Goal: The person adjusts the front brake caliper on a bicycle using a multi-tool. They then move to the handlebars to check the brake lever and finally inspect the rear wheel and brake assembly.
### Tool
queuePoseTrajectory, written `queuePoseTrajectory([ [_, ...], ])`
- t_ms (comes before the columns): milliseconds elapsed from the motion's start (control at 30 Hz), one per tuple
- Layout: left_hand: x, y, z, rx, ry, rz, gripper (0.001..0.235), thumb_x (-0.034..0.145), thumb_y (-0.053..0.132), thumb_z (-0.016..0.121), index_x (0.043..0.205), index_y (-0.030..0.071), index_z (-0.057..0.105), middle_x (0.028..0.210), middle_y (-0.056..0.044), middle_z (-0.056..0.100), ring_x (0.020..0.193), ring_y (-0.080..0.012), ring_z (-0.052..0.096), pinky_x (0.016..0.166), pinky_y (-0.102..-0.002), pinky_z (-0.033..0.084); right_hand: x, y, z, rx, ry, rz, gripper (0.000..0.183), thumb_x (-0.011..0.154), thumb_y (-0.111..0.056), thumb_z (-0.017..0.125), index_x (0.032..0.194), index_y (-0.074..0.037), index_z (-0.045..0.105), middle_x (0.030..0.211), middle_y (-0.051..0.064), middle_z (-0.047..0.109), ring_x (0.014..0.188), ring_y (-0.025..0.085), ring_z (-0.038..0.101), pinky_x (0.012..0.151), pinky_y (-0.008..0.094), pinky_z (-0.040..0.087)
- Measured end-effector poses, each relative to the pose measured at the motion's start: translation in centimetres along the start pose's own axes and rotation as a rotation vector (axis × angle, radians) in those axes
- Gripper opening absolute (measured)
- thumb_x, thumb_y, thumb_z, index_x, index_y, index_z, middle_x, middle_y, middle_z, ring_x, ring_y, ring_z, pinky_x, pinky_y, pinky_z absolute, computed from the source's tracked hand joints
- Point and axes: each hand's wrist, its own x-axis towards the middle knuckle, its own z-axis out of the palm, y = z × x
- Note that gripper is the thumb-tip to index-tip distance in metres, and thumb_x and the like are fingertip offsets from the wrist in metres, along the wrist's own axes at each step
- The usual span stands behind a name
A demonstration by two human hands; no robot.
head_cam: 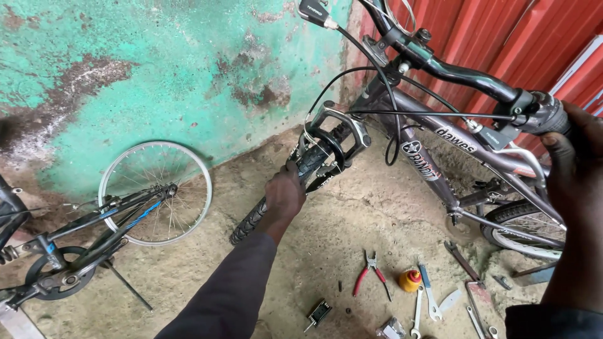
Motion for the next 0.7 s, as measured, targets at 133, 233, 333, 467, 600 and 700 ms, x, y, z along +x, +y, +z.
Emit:
queuePoseTrajectory([
  [133,0.0,0.3,0.0,0.015,0.022,0.025,0.038,0.084,0.015,0.067,0.112,-0.007,0.054,0.084,-0.018,0.065,0.060,-0.0341,0.066,0.055,-0.047,0.055,0.2,-1.2,-0.1,-0.049,0.025,0.040,0.037,0.117,0.030,0.055,0.153,0.031,0.048,0.129,0.042,0.054,0.110,0.048,0.058,0.096,0.052,0.047],
  [233,0.1,0.6,0.2,0.065,-0.017,0.019,0.042,0.084,0.018,0.068,0.115,-0.007,0.054,0.084,-0.017,0.066,0.059,-0.0301,0.066,0.053,-0.043,0.054,0.7,-2.5,-0.3,-0.007,0.035,0.103,0.039,0.111,0.033,0.054,0.149,0.033,0.052,0.127,0.041,0.058,0.110,0.045,0.060,0.099,0.047,0.048],
  [333,-0.2,1.0,0.5,-0.010,-0.019,0.004,0.041,0.084,0.014,0.065,0.116,-0.008,0.054,0.087,-0.021,0.066,0.058,-0.0351,0.065,0.053,-0.047,0.054,-0.1,-1.3,0.1,-0.053,0.092,0.136,0.032,0.113,0.031,0.061,0.144,0.032,0.052,0.129,0.042,0.058,0.115,0.048,0.063,0.100,0.050,0.051],
  [467,-0.4,1.3,1.4,-0.075,-0.035,0.040,0.057,0.082,0.017,0.062,0.126,-0.017,0.046,0.073,-0.017,0.067,0.048,-0.0305,0.061,0.045,-0.043,0.050,0.0,-0.9,1.0,-0.288,0.188,0.128,0.033,0.114,0.024,0.077,0.141,0.027,0.058,0.127,0.036,0.060,0.108,0.043,0.062,0.095,0.049,0.051],
  [600,0.7,-0.2,5.0,-0.035,-0.105,-0.083,0.071,0.085,0.041,0.072,0.127,-0.012,0.048,0.086,-0.019,0.068,0.068,-0.0354,0.067,0.061,-0.046,0.056,1.1,-2.8,2.0,-0.413,0.246,0.180,0.034,0.110,0.022,0.076,0.138,0.028,0.058,0.134,0.038,0.060,0.113,0.048,0.068,0.095,0.052,0.055],
  [700,2.6,0.5,1.8,-0.186,-0.465,-0.131,0.066,0.086,0.049,0.074,0.124,-0.002,0.058,0.112,-0.020,0.068,0.097,-0.0380,0.068,0.086,-0.046,0.055,0.3,-1.1,2.8,-0.521,0.358,0.117,0.034,0.107,0.019,0.084,0.138,0.019,0.071,0.115,0.027,0.074,0.096,0.034,0.071,0.086,0.042,0.057],
])
